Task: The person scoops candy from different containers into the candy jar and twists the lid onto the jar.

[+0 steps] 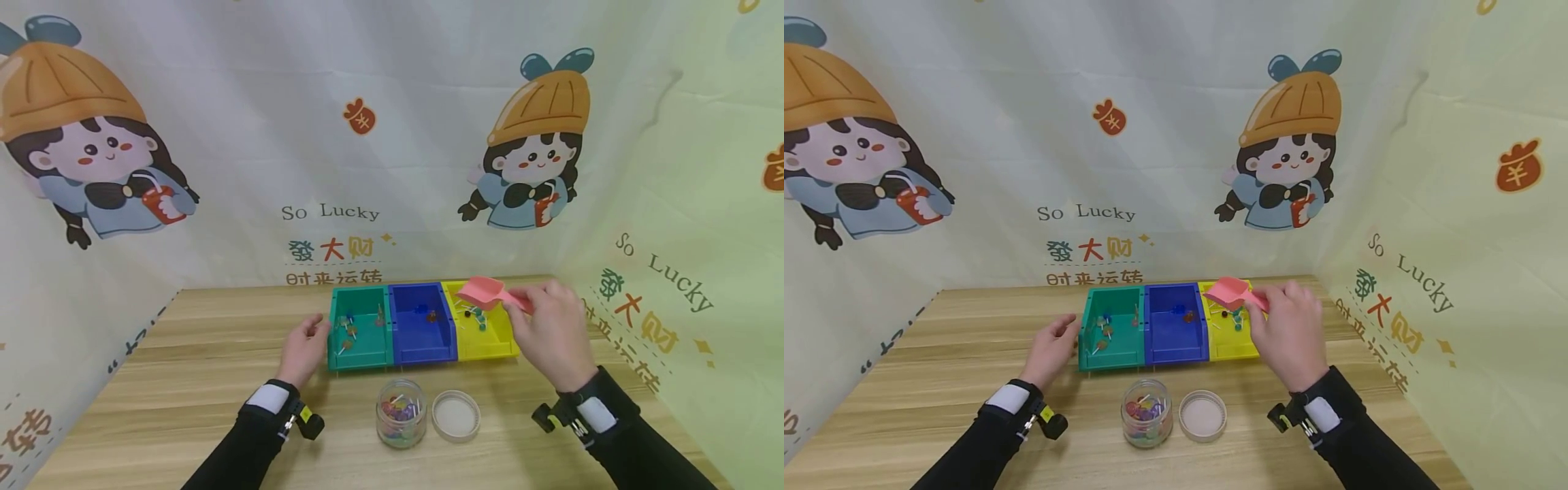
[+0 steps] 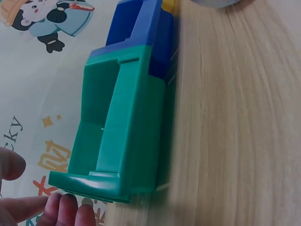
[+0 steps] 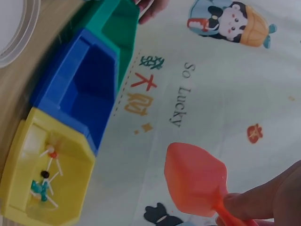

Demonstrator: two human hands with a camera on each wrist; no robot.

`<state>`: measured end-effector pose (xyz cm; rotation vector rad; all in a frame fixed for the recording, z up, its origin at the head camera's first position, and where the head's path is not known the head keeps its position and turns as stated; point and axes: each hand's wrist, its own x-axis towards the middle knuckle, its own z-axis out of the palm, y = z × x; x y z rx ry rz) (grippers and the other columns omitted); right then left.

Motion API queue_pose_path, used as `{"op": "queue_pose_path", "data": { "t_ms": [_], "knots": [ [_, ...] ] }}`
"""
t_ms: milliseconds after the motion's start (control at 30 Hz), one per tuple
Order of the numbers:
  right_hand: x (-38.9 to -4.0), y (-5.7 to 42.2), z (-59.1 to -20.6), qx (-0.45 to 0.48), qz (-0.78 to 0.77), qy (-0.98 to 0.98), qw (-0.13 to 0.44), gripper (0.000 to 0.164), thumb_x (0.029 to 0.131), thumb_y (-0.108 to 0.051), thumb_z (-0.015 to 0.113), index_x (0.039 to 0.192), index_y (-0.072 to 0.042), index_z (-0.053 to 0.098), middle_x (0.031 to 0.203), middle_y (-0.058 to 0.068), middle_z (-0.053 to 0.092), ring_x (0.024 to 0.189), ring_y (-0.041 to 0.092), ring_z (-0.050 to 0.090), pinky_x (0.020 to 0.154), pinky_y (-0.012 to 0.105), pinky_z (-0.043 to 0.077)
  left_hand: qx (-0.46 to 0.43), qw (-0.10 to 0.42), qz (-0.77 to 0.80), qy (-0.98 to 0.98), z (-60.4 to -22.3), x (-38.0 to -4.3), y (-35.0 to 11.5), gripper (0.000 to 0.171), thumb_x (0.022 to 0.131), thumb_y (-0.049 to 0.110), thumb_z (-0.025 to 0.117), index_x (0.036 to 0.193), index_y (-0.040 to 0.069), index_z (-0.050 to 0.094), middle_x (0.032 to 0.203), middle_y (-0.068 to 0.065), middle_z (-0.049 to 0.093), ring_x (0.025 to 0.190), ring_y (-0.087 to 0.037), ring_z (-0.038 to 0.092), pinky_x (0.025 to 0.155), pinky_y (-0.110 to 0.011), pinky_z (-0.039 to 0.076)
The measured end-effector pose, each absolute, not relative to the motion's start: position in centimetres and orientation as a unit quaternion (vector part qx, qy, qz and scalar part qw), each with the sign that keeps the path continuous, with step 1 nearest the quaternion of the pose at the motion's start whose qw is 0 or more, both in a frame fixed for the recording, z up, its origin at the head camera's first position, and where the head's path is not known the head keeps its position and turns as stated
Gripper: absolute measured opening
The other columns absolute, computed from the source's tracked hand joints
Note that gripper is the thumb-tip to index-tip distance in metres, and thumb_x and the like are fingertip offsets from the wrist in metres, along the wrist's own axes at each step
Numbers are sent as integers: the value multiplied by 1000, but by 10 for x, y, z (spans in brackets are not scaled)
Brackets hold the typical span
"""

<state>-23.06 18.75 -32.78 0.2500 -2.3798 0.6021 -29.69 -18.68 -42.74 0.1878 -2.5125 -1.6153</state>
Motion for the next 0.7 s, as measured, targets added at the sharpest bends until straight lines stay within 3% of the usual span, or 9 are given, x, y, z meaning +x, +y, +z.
{"op": "queue_pose_path", "data": {
  "t_ms": [300,500,700],
  "knots": [
    [-249,199,-339,48,194,-943,268,29,102,-16,76,119,9,79,100,25,68,95,40,54,90,57,44,65,54,-527,-845,-438,-309,-187,56,116,30,48,160,-6,50,162,-30,52,156,-47,46,130,-61,39],
    [-269,201,-356,48,122,-962,241,28,101,-19,78,110,7,81,91,22,71,89,38,56,85,54,46,63,65,-509,-856,-442,-313,-187,51,115,26,50,155,-5,57,159,-29,56,155,-48,48,130,-62,38],
    [-284,198,-372,54,84,-974,205,22,97,-21,82,106,-1,84,89,17,75,81,33,57,76,44,46,54,73,-494,-865,-439,-311,-185,48,115,25,50,152,-5,60,155,-28,60,152,-48,51,128,-62,41]
  ]
}}
